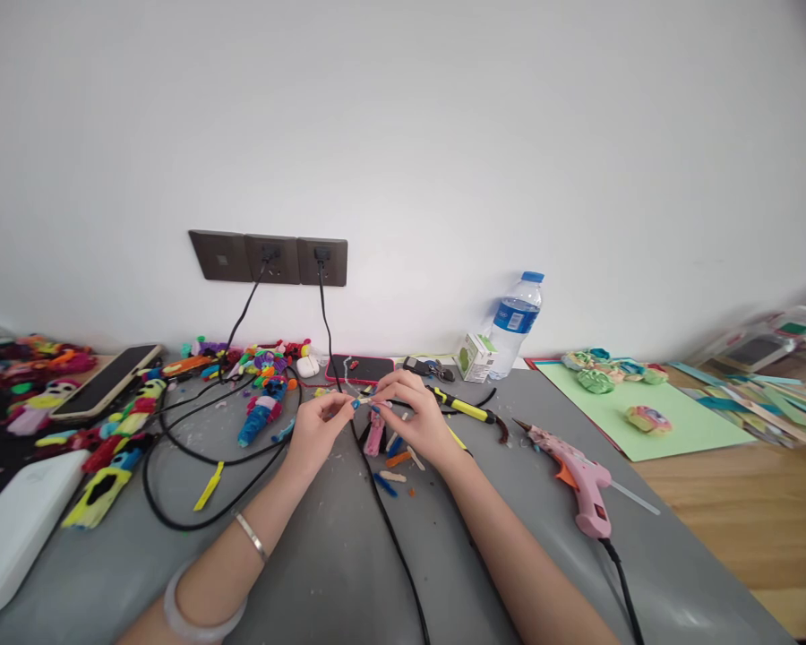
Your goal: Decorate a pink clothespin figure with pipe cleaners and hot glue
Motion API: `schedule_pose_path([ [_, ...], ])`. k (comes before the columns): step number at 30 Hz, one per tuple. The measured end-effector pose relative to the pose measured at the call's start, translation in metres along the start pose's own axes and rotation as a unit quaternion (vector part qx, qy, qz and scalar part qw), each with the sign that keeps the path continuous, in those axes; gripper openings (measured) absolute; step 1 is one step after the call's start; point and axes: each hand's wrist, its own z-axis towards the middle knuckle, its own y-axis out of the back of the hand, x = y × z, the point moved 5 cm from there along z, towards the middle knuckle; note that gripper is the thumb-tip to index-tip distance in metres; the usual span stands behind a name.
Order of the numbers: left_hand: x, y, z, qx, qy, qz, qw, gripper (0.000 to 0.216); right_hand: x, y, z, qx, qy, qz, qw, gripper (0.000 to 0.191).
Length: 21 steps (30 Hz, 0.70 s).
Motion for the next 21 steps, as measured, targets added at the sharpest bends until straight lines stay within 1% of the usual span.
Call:
schedule_pose_path([
  [11, 0.0004, 0.0003, -0.0004, -0.003, 0.001, -0.002, 1.0, 0.025, -0.0011, -0.0001, -0.0003, -0.004, 0.006, -0.001, 1.0, 0.01],
  [21, -0.0078, 0.0008, -0.0015, -0.008, -0.011, 0.004, 1.0, 0.025, -0.0004, 0.0006, -0.0007, 0.0, 0.002, 0.022, 1.0, 0.01],
])
